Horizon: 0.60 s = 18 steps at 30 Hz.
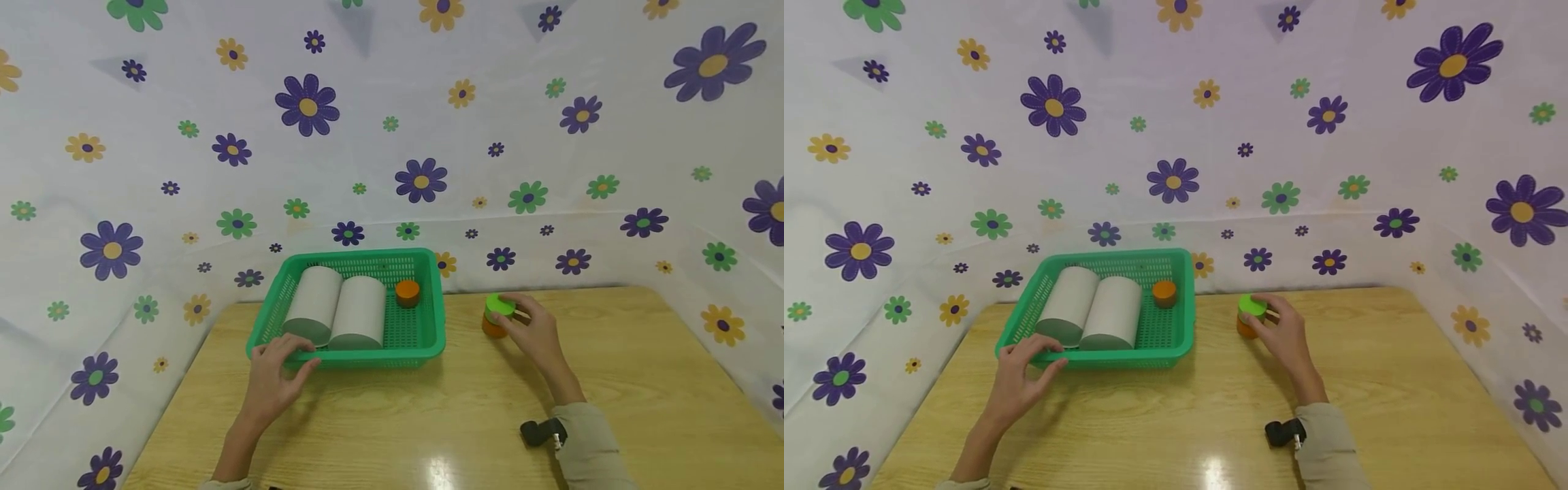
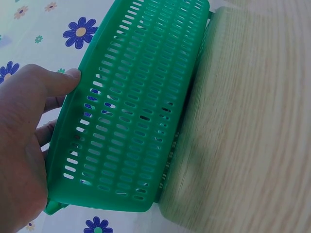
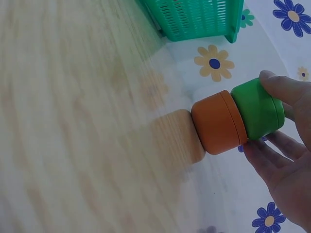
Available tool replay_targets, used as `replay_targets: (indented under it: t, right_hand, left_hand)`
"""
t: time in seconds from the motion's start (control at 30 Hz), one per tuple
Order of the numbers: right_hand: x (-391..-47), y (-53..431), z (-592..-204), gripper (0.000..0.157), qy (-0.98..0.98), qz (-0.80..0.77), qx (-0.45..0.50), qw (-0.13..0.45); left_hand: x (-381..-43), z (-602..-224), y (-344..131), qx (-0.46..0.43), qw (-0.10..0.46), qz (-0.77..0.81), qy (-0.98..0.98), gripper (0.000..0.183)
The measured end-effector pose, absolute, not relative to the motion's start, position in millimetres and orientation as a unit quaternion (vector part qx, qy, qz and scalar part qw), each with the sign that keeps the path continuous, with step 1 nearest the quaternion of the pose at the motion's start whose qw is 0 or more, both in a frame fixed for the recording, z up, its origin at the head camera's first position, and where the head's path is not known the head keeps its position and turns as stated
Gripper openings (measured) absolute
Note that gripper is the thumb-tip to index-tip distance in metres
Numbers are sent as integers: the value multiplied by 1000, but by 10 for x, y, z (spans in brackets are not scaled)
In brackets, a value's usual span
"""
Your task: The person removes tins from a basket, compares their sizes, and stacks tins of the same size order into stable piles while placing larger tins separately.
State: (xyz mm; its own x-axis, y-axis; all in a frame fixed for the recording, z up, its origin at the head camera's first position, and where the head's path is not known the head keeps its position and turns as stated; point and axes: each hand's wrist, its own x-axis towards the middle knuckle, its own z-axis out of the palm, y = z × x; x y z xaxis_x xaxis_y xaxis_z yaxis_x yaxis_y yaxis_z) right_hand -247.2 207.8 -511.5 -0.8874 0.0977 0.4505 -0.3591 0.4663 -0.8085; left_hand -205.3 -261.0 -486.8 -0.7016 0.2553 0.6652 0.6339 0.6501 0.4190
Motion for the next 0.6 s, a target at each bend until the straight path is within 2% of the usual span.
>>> replay_targets:
  t: [0.37, 0.5, 0.6]
  right_hand:
    - [-2458, 2109, -5060, 45, -829, 514, 61, 215]
    - [-2454, 2109, -5018, 40, -827, 504, 62, 242]
    - [-2446, 2081, -4941, 35, -818, 491, 78, 289]
  left_hand:
    - [-2061, -4876, -2602, -260, 286, -327, -862, 19]
    - [-2056, -4884, -2603, -260, 288, -324, -863, 20]
    - [-2055, -4884, -2611, -260, 289, -325, -862, 20]
